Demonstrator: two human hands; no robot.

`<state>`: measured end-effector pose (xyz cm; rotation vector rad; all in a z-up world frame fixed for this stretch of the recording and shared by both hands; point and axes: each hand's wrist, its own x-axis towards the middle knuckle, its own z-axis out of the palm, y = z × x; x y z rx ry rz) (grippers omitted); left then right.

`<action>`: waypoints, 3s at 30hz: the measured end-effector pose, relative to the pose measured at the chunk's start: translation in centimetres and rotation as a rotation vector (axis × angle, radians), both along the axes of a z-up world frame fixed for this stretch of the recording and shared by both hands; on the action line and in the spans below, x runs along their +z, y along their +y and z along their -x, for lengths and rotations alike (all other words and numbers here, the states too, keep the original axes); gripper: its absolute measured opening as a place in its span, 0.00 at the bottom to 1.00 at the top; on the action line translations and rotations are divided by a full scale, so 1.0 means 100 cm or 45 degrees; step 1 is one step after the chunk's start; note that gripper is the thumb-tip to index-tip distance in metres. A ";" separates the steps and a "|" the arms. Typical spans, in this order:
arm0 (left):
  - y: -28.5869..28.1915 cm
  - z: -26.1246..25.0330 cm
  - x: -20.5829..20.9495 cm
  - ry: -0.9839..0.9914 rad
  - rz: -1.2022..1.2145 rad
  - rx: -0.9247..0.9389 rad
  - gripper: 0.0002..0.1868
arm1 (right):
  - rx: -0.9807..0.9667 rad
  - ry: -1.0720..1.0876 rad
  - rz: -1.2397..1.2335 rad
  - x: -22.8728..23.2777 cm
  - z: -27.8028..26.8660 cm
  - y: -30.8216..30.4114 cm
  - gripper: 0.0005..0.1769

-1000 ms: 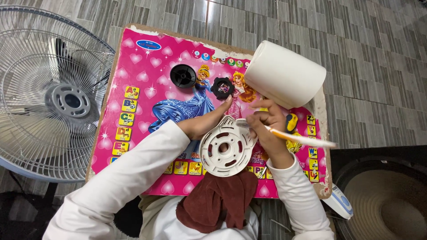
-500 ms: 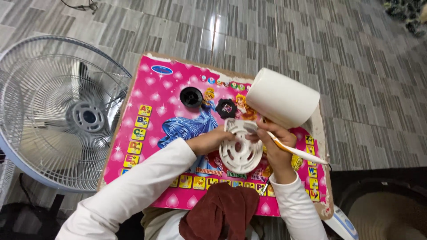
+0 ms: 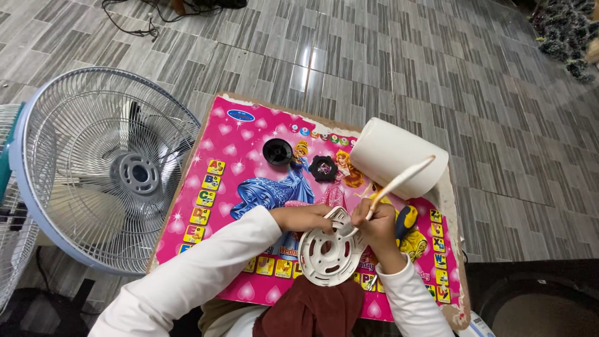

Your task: Applying a substance to a plastic appliance component using a small brush on a work table

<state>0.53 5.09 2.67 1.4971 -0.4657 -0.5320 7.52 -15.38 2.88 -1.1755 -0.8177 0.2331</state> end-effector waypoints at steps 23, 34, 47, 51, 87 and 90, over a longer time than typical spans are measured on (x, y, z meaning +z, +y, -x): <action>-0.008 0.022 0.051 -0.138 -0.164 0.270 0.15 | -0.662 -0.141 0.708 0.035 0.029 0.014 0.38; -0.011 0.020 0.032 -0.217 -0.235 0.414 0.14 | -0.238 0.039 0.671 0.032 0.000 0.004 0.15; -0.012 0.015 0.022 -0.110 -0.226 0.511 0.12 | -0.312 -0.085 0.626 0.020 -0.003 0.002 0.15; -0.012 0.015 0.022 -0.121 -0.194 0.512 0.10 | -0.320 -0.147 0.631 0.033 0.006 0.006 0.16; -0.009 0.022 0.035 -0.242 -0.114 0.594 0.09 | -0.676 -0.874 0.397 0.056 0.025 0.016 0.16; -0.009 0.022 0.033 -0.244 -0.120 0.584 0.08 | -0.712 -0.944 0.380 0.053 0.027 0.016 0.18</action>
